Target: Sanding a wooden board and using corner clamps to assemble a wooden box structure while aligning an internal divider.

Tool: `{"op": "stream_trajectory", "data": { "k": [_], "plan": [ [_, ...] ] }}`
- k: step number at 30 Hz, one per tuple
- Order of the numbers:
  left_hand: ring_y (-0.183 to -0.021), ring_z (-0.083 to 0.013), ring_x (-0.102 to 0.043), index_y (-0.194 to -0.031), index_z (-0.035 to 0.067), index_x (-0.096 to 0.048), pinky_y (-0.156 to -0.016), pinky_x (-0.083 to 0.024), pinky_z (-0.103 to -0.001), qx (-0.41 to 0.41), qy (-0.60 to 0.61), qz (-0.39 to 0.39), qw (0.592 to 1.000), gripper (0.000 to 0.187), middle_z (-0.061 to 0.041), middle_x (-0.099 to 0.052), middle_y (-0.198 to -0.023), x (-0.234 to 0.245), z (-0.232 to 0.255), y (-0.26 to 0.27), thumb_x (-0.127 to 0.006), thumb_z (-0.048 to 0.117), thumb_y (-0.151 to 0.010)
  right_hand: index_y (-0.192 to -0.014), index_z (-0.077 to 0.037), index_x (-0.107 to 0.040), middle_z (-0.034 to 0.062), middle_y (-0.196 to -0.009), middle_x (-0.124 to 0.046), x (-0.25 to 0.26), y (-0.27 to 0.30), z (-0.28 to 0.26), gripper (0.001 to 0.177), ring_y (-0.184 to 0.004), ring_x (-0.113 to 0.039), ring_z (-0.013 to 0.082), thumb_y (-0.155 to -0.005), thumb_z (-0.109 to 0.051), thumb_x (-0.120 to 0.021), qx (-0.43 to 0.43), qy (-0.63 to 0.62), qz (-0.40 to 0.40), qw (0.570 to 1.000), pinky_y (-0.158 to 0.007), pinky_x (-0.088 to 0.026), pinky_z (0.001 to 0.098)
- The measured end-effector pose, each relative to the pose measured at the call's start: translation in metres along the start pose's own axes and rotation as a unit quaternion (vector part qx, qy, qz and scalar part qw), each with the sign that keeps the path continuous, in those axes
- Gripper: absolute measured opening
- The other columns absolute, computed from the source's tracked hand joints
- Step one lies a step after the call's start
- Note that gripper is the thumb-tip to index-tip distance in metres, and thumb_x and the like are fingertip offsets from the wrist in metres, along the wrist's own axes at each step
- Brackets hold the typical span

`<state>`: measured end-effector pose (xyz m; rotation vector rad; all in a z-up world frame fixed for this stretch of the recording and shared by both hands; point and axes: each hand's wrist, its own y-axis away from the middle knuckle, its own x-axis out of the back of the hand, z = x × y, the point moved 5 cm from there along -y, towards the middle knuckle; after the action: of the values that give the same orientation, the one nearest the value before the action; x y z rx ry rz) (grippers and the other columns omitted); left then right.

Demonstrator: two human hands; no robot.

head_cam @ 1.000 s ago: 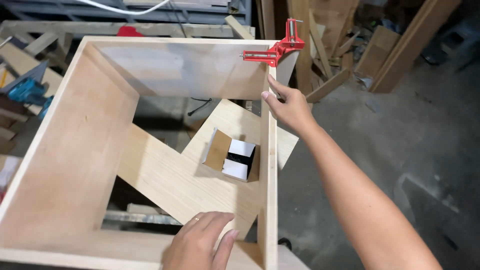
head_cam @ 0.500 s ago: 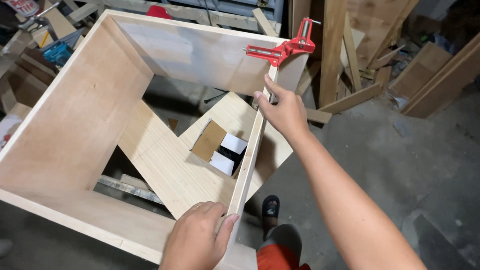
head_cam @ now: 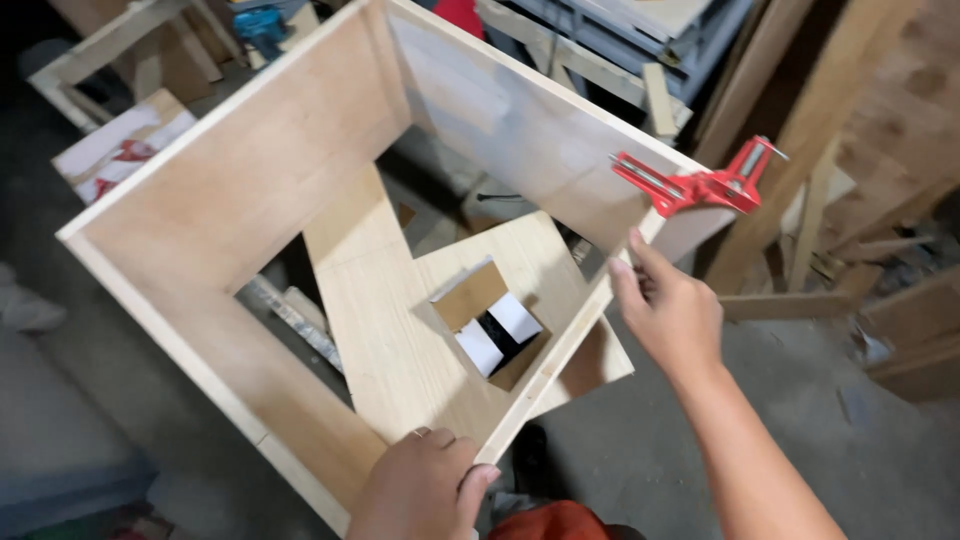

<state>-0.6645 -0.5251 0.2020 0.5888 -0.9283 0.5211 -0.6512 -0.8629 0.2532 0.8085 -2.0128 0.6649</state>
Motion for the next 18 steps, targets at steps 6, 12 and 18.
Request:
{"op": "stream_trajectory", "data": {
  "k": [6,12,18],
  "plan": [
    [-0.088,-0.0328,-0.067,-0.101,0.020,-0.069,-0.078,-0.056,-0.053,0.126,0.023,-0.020,0.992,0.038,-0.005,-0.071,-0.097,-0.041,-0.008,0.018,-0.058,0.055,-0.111,-0.145,-0.028,-0.079,-0.0005,-0.096,-0.084,-0.003,0.004,0.026,0.043,-0.099,-0.079,0.0138,-0.103,-0.036,-0.075,0.063,-0.037,0.019,0.997,-0.088,-0.057,0.0352],
    [-0.101,-0.0227,-0.068,-0.101,0.034,-0.069,-0.087,-0.058,-0.043,0.238,0.046,-0.027,0.970,0.030,0.007,-0.071,-0.102,-0.078,-0.025,0.030,-0.063,0.063,-0.105,-0.139,-0.014,-0.083,0.0005,-0.083,-0.079,-0.004,-0.005,0.033,0.039,-0.071,-0.065,0.0092,-0.102,-0.028,-0.080,0.128,-0.073,0.026,0.989,-0.081,-0.058,0.0309],
    [-0.093,-0.0231,-0.073,-0.116,0.044,-0.077,-0.078,-0.058,-0.042,0.297,0.081,0.099,0.946,0.041,0.015,-0.078,-0.110,-0.040,0.012,0.016,-0.062,0.073,-0.092,-0.142,-0.016,-0.078,0.0036,-0.116,-0.086,0.006,-0.025,0.045,0.047,-0.081,-0.057,-0.0012,-0.095,-0.017,-0.081,0.093,-0.218,-0.101,0.966,-0.089,-0.055,0.0187]
  ]
}}
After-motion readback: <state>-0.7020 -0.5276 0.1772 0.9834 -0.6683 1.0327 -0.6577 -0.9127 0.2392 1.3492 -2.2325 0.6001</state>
